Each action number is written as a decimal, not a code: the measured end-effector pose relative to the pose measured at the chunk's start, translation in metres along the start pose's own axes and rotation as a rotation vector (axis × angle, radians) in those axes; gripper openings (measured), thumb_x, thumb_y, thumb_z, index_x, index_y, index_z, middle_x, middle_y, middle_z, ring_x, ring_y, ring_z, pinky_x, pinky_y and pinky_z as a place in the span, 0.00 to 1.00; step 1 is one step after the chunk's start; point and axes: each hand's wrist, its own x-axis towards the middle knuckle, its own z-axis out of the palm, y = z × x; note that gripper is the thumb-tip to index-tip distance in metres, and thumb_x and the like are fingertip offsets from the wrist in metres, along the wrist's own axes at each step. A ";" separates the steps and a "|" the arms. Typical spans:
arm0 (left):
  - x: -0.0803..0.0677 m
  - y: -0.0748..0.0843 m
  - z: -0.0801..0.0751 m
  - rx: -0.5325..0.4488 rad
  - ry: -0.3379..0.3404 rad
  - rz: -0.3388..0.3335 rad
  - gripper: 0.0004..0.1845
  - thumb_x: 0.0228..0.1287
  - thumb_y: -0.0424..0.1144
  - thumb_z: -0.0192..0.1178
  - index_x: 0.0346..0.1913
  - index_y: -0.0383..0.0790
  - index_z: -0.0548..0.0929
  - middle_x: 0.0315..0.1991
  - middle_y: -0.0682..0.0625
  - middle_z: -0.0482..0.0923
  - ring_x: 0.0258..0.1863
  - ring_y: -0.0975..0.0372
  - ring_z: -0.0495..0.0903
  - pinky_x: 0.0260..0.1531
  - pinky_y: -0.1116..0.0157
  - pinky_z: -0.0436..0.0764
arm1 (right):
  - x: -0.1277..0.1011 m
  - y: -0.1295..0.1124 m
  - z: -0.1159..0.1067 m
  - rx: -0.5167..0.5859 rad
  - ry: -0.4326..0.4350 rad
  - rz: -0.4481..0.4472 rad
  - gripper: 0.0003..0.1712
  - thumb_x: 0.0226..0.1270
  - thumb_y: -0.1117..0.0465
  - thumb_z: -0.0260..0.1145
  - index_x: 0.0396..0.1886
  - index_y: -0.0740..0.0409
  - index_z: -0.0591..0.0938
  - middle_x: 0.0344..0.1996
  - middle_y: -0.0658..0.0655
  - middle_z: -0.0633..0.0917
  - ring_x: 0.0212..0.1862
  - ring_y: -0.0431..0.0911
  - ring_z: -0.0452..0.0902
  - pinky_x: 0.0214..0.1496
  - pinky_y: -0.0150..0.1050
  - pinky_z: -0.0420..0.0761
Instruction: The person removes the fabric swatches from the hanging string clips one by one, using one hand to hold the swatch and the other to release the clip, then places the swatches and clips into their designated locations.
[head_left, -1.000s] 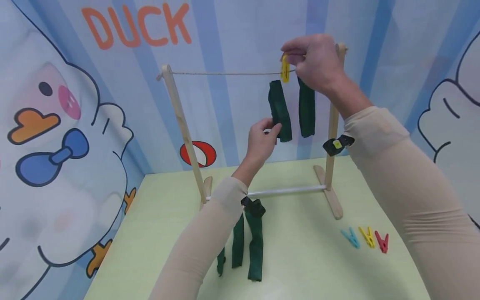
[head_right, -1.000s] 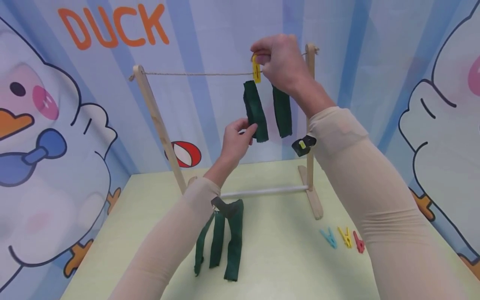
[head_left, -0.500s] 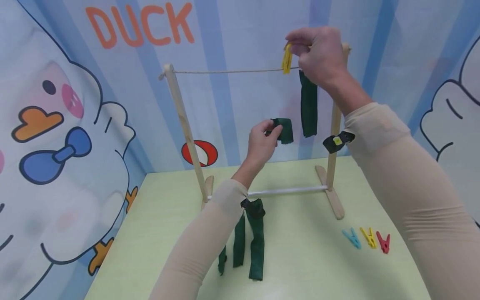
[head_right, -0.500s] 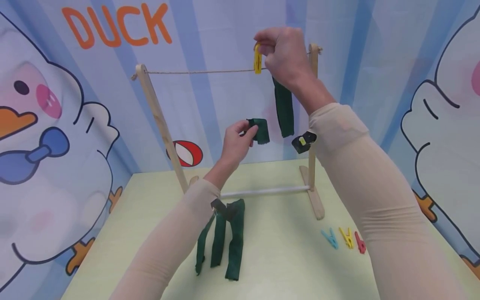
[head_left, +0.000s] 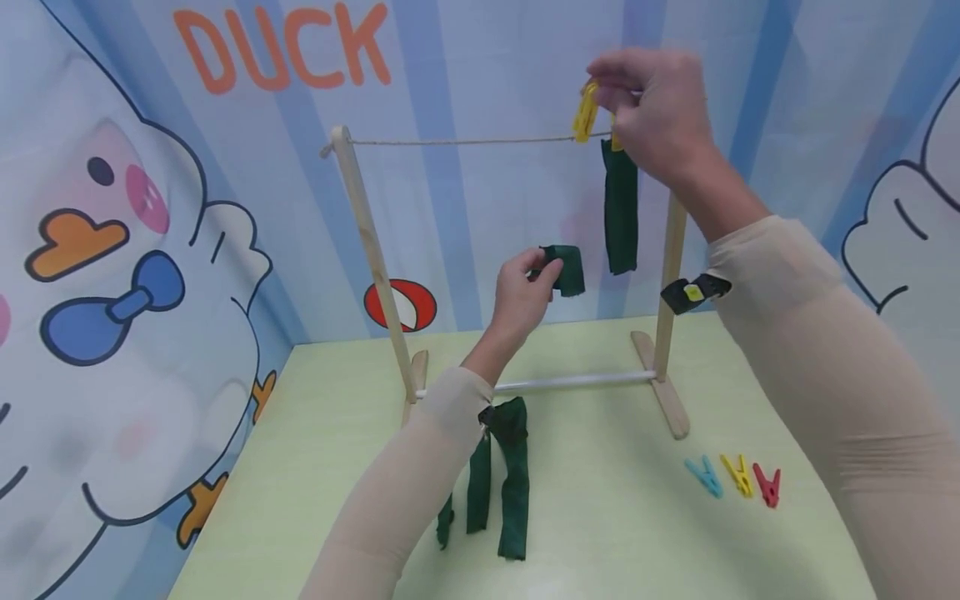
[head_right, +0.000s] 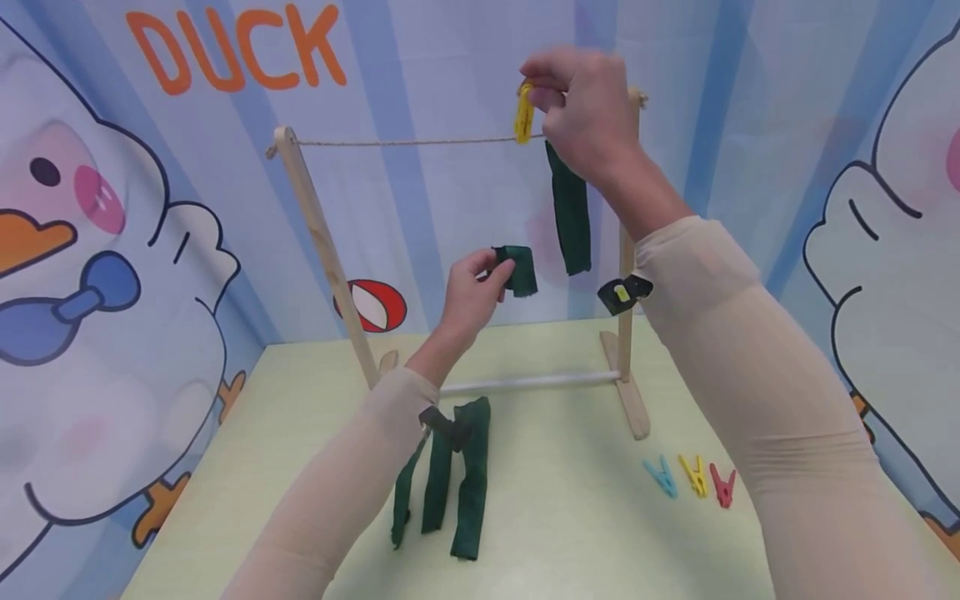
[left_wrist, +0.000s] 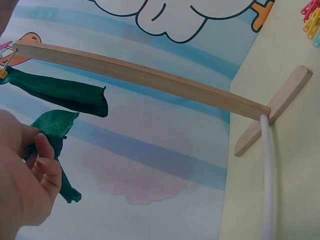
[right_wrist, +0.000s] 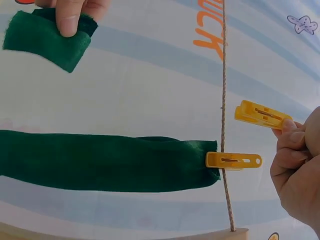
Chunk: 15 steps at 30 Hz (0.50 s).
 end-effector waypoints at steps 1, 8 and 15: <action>-0.002 -0.001 -0.001 -0.005 -0.002 -0.003 0.08 0.74 0.37 0.59 0.43 0.34 0.82 0.38 0.45 0.80 0.26 0.55 0.77 0.30 0.65 0.78 | -0.004 0.000 -0.002 0.004 0.002 -0.013 0.16 0.78 0.65 0.55 0.59 0.59 0.83 0.55 0.54 0.85 0.56 0.41 0.81 0.55 0.30 0.78; -0.011 -0.012 -0.008 -0.015 -0.013 -0.006 0.08 0.74 0.39 0.59 0.42 0.35 0.82 0.37 0.46 0.79 0.24 0.58 0.75 0.29 0.65 0.76 | -0.028 0.006 -0.018 -0.015 0.011 -0.032 0.16 0.77 0.66 0.57 0.59 0.61 0.82 0.55 0.57 0.85 0.48 0.47 0.84 0.48 0.24 0.76; -0.017 -0.018 -0.012 -0.032 -0.011 -0.013 0.08 0.74 0.37 0.59 0.43 0.33 0.81 0.35 0.46 0.78 0.22 0.61 0.74 0.27 0.67 0.75 | -0.049 0.010 -0.028 -0.036 -0.059 -0.029 0.18 0.76 0.61 0.59 0.61 0.62 0.80 0.53 0.62 0.84 0.39 0.50 0.77 0.37 0.22 0.69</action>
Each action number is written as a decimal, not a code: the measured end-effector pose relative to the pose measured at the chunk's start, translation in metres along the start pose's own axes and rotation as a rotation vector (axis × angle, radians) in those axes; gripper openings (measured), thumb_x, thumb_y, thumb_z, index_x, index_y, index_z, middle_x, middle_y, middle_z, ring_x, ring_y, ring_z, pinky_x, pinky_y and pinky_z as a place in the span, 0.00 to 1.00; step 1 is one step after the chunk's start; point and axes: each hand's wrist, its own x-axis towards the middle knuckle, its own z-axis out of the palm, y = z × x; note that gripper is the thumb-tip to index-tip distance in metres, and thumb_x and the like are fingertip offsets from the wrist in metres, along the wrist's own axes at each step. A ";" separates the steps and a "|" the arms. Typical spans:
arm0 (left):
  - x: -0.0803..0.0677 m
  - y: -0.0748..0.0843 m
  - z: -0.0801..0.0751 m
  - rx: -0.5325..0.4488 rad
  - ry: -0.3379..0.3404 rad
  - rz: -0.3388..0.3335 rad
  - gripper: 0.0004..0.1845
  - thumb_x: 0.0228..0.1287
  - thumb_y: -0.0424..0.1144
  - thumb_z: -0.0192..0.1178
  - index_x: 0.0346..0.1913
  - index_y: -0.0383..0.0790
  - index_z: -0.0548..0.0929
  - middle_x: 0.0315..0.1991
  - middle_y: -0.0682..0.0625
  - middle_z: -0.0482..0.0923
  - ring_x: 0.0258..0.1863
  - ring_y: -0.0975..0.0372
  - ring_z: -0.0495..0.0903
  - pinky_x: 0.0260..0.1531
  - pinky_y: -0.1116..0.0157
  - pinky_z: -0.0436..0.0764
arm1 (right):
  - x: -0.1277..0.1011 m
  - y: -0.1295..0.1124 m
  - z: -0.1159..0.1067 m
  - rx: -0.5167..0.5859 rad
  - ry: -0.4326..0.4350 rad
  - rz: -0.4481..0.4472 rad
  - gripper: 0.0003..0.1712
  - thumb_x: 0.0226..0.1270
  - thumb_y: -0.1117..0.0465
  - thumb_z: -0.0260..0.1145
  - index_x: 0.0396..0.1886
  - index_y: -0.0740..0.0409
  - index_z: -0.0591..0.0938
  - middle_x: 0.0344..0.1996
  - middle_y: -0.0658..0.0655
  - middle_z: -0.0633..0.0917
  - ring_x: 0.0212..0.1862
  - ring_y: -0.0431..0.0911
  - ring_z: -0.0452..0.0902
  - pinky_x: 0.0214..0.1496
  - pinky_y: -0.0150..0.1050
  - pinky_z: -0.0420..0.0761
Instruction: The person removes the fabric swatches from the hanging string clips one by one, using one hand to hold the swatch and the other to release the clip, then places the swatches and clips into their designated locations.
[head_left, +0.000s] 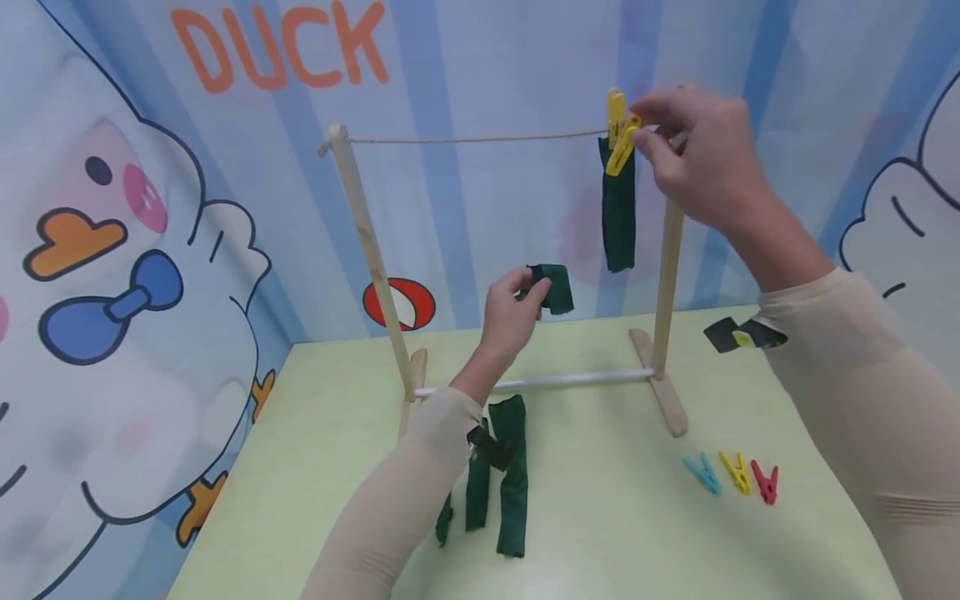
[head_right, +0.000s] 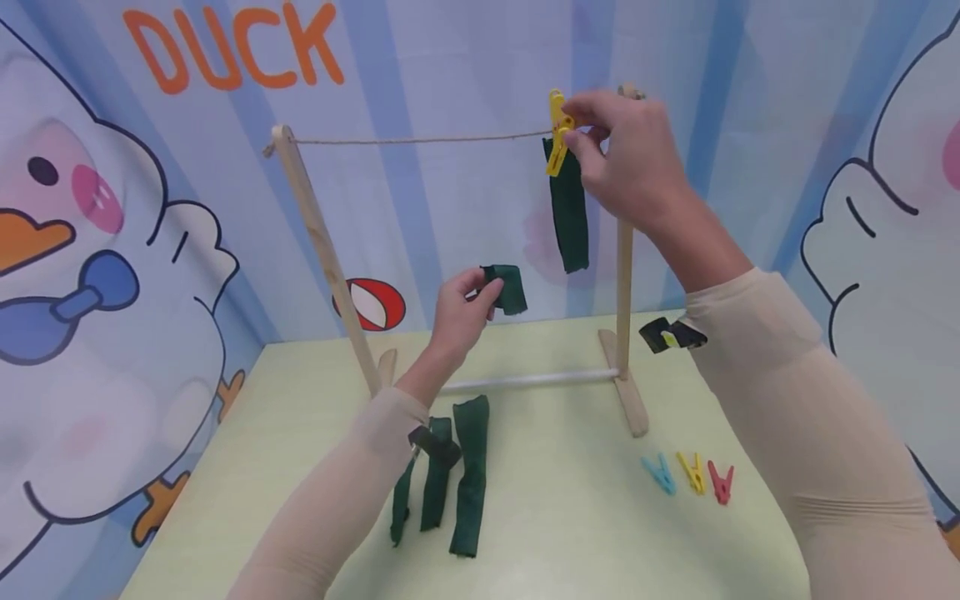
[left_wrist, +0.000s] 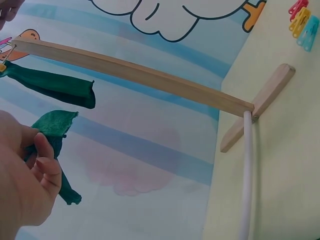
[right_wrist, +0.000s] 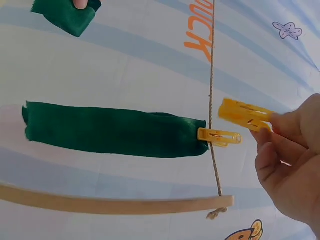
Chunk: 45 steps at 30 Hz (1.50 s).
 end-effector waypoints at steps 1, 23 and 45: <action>-0.001 -0.001 0.000 -0.004 -0.001 -0.002 0.08 0.73 0.37 0.59 0.43 0.33 0.81 0.35 0.46 0.78 0.22 0.61 0.73 0.26 0.67 0.75 | -0.004 0.001 -0.001 0.001 -0.005 -0.003 0.19 0.76 0.61 0.60 0.61 0.63 0.80 0.53 0.63 0.85 0.39 0.51 0.78 0.37 0.22 0.69; -0.025 -0.012 -0.013 -0.042 -0.027 -0.022 0.08 0.74 0.38 0.59 0.41 0.36 0.80 0.34 0.49 0.75 0.21 0.61 0.72 0.25 0.64 0.73 | -0.082 0.051 -0.004 0.098 0.047 0.010 0.27 0.60 0.71 0.73 0.60 0.66 0.78 0.48 0.62 0.87 0.43 0.18 0.75 0.49 0.18 0.72; -0.062 -0.035 -0.005 -0.038 -0.078 -0.129 0.21 0.73 0.36 0.59 0.64 0.32 0.75 0.43 0.44 0.79 0.22 0.63 0.74 0.27 0.67 0.74 | -0.179 0.105 -0.009 0.006 -0.144 0.272 0.27 0.62 0.66 0.73 0.59 0.71 0.76 0.42 0.70 0.85 0.35 0.17 0.69 0.35 0.15 0.67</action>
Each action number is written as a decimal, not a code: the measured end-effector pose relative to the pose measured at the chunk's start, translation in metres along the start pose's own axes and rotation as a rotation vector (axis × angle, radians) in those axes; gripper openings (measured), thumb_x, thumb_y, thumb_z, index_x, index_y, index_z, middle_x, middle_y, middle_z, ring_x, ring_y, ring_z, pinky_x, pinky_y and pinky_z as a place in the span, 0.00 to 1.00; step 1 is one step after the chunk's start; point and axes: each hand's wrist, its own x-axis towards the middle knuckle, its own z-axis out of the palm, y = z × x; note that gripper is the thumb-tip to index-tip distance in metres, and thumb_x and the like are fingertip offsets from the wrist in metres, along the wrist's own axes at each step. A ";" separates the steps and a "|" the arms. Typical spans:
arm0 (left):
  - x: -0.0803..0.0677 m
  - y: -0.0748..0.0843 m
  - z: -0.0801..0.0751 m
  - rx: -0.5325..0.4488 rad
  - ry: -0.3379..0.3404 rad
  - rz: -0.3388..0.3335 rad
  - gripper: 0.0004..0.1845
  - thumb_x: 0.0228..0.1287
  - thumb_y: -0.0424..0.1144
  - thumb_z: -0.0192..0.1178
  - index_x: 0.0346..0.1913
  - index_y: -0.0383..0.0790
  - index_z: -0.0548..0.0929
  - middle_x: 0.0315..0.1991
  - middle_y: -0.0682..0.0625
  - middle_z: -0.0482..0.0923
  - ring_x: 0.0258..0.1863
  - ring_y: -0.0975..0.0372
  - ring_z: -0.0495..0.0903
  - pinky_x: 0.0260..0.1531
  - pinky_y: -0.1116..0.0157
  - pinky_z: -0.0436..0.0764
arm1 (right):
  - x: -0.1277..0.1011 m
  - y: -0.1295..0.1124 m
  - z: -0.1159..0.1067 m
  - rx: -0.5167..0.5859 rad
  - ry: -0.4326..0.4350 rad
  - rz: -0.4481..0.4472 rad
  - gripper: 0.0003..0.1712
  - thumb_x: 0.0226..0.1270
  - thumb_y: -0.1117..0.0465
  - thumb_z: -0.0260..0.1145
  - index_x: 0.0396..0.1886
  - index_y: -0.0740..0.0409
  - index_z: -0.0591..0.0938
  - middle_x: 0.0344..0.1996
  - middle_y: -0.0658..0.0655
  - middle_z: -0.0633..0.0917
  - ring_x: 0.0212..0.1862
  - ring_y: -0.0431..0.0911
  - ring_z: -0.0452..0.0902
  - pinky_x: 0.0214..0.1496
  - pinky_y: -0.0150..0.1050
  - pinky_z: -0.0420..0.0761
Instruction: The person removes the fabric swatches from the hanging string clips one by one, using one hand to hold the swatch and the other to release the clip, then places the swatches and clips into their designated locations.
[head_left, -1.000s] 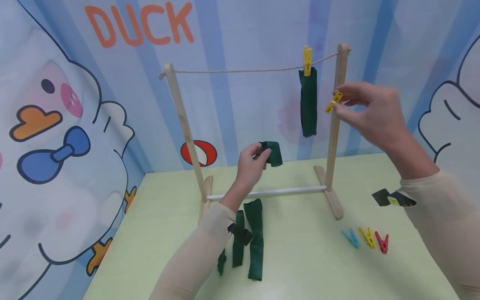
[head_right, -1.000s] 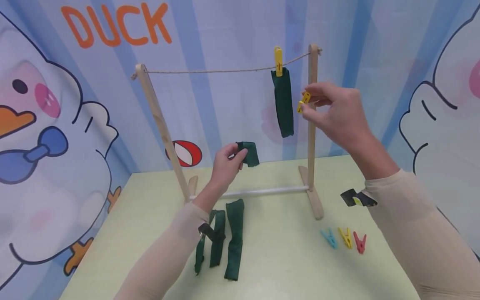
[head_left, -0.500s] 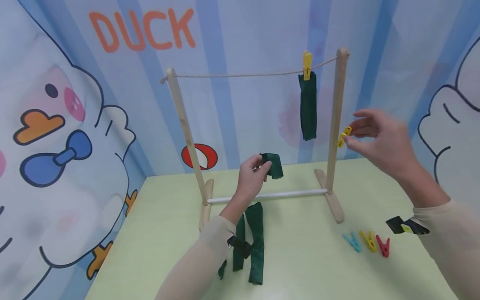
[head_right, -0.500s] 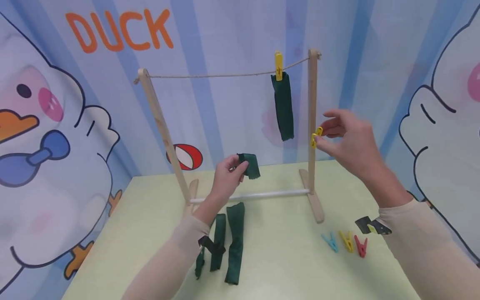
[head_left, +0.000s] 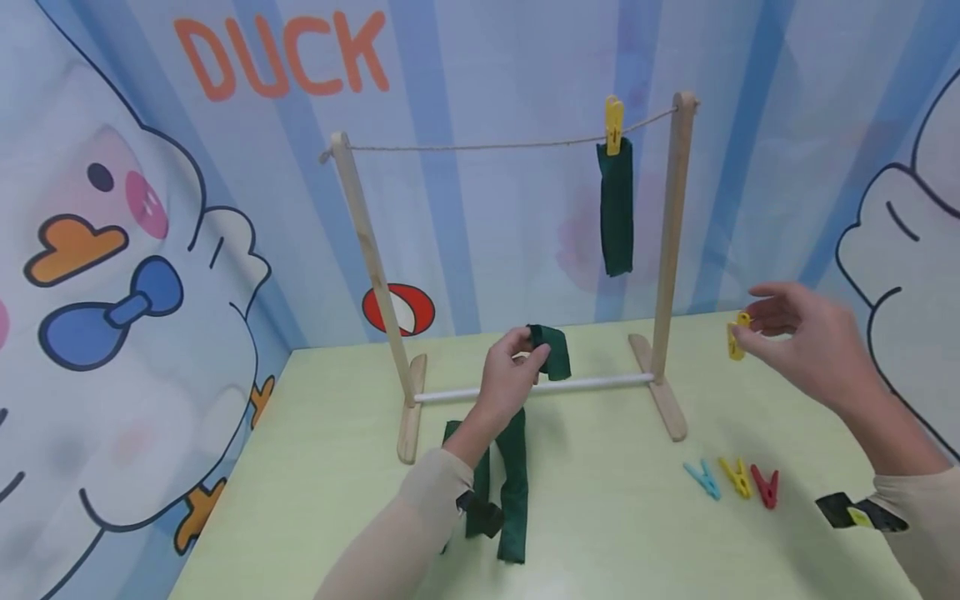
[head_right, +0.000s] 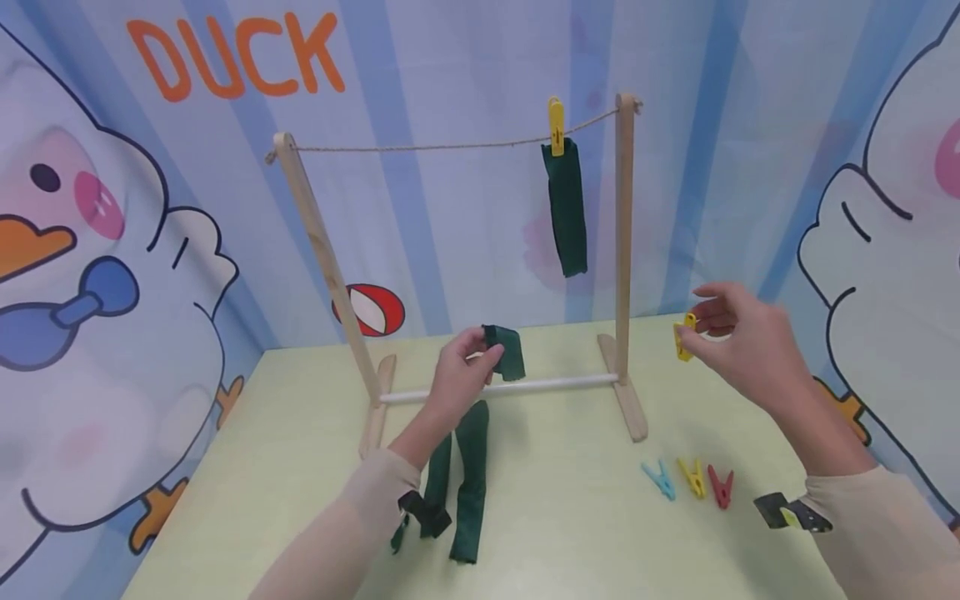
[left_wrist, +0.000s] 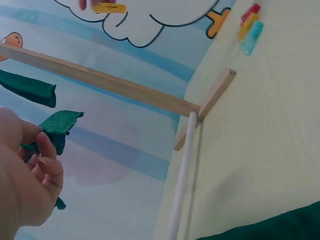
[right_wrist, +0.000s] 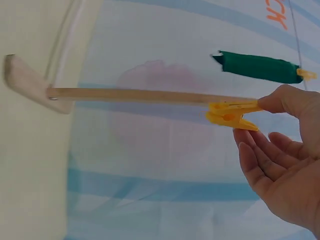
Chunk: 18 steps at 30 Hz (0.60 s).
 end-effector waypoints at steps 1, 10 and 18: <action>-0.002 -0.002 0.000 0.010 -0.002 0.002 0.21 0.73 0.36 0.59 0.64 0.32 0.75 0.43 0.44 0.79 0.22 0.63 0.74 0.27 0.67 0.74 | -0.005 0.005 0.002 -0.009 -0.013 0.018 0.27 0.62 0.65 0.73 0.59 0.71 0.76 0.41 0.70 0.85 0.35 0.21 0.73 0.34 0.15 0.68; -0.015 -0.013 -0.001 0.007 0.006 -0.052 0.25 0.73 0.37 0.59 0.68 0.31 0.71 0.46 0.42 0.78 0.24 0.62 0.75 0.31 0.63 0.76 | -0.046 0.040 0.022 -0.079 -0.119 0.124 0.29 0.63 0.61 0.73 0.58 0.73 0.75 0.39 0.71 0.85 0.39 0.63 0.83 0.28 0.34 0.78; -0.025 -0.015 -0.001 -0.020 0.015 -0.130 0.25 0.73 0.35 0.59 0.68 0.30 0.70 0.44 0.43 0.78 0.23 0.62 0.74 0.31 0.63 0.76 | -0.070 0.058 0.032 -0.099 -0.172 0.221 0.31 0.62 0.58 0.73 0.56 0.76 0.74 0.36 0.70 0.85 0.37 0.62 0.83 0.27 0.42 0.79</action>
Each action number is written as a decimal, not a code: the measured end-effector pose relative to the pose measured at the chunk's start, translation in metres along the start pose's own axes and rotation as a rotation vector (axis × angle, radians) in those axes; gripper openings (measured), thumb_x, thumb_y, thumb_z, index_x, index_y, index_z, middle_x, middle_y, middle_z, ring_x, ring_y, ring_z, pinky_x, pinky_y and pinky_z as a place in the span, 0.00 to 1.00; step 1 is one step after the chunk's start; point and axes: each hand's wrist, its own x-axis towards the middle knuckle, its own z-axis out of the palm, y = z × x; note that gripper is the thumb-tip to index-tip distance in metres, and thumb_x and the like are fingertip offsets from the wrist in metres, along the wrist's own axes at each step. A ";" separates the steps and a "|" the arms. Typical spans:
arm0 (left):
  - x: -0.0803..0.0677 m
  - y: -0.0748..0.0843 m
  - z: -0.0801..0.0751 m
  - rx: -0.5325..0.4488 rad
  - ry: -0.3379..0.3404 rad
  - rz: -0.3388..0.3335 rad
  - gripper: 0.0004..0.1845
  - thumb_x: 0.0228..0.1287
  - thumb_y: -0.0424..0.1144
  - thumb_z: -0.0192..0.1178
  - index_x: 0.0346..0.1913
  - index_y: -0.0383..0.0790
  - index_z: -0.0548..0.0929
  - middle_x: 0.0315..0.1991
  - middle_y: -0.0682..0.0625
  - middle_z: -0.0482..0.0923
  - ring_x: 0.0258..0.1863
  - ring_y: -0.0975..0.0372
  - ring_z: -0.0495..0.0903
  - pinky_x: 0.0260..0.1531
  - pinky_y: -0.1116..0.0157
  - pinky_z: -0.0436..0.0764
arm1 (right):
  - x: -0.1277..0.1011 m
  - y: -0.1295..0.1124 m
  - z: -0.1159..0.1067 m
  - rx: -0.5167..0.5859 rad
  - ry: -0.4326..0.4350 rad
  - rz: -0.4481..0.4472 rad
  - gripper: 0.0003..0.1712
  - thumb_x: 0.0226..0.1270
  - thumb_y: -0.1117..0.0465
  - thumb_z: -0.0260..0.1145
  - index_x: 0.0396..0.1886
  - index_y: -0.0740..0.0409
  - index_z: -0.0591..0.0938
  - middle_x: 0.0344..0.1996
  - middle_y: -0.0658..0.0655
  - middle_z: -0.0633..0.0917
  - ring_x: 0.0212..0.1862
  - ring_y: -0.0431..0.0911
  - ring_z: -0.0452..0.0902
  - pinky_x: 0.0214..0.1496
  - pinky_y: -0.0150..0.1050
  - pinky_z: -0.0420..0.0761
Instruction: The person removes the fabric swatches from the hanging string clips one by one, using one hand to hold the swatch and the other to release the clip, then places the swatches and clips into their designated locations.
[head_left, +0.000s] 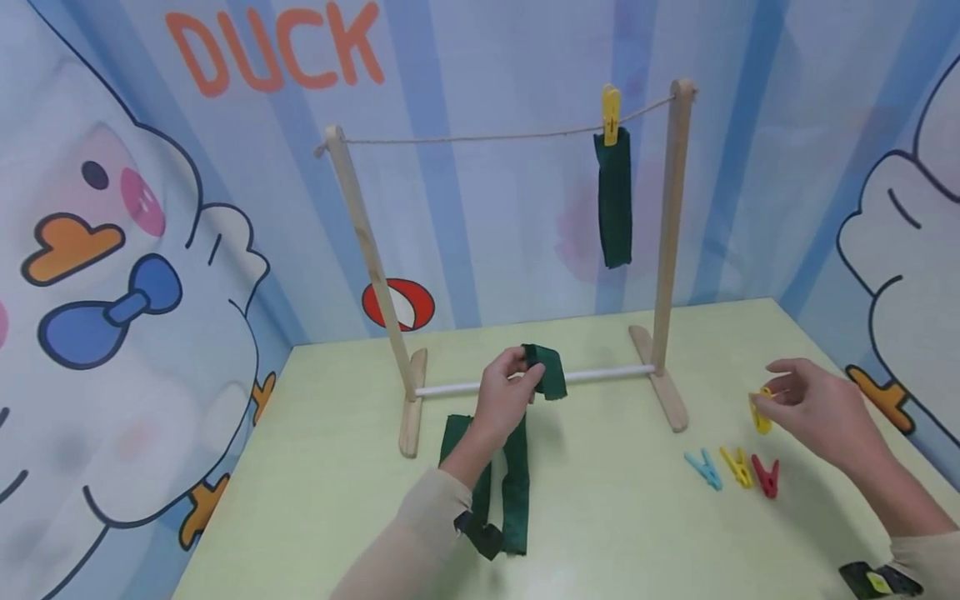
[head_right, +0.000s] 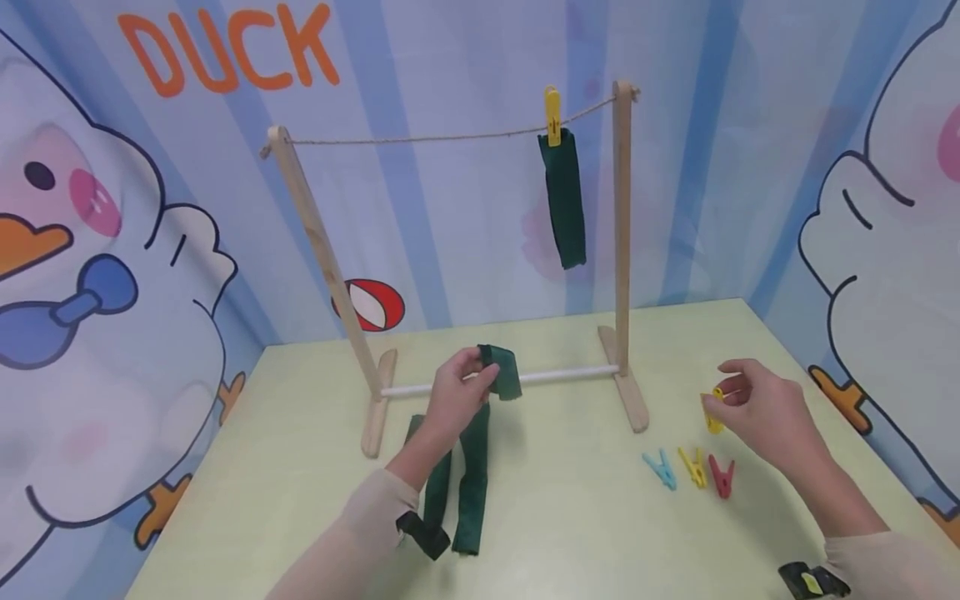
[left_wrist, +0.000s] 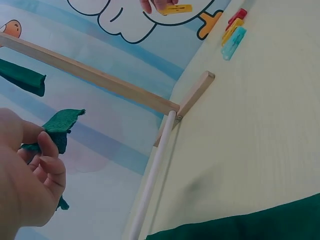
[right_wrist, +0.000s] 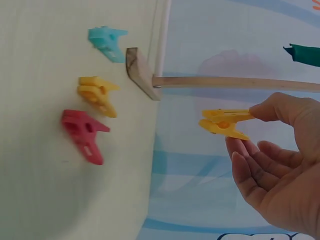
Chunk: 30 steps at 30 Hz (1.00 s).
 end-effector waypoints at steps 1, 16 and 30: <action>-0.002 -0.002 0.001 0.000 0.000 -0.010 0.26 0.73 0.35 0.59 0.69 0.30 0.69 0.44 0.43 0.77 0.23 0.62 0.74 0.31 0.63 0.76 | -0.002 0.003 0.001 -0.004 -0.010 0.015 0.31 0.62 0.57 0.73 0.56 0.76 0.74 0.36 0.70 0.85 0.37 0.62 0.83 0.27 0.42 0.79; -0.019 -0.032 0.009 0.024 -0.029 -0.102 0.28 0.70 0.40 0.63 0.70 0.39 0.72 0.41 0.47 0.80 0.27 0.54 0.78 0.36 0.55 0.80 | -0.016 0.029 0.004 -0.028 -0.139 0.227 0.34 0.64 0.53 0.71 0.54 0.80 0.74 0.32 0.67 0.85 0.31 0.56 0.81 0.26 0.44 0.78; -0.037 -0.061 0.010 0.187 -0.109 -0.220 0.28 0.70 0.37 0.63 0.71 0.40 0.71 0.24 0.52 0.74 0.21 0.62 0.73 0.23 0.66 0.72 | -0.025 0.035 0.011 -0.048 -0.109 0.290 0.33 0.62 0.54 0.71 0.52 0.80 0.74 0.31 0.68 0.83 0.30 0.56 0.79 0.26 0.43 0.78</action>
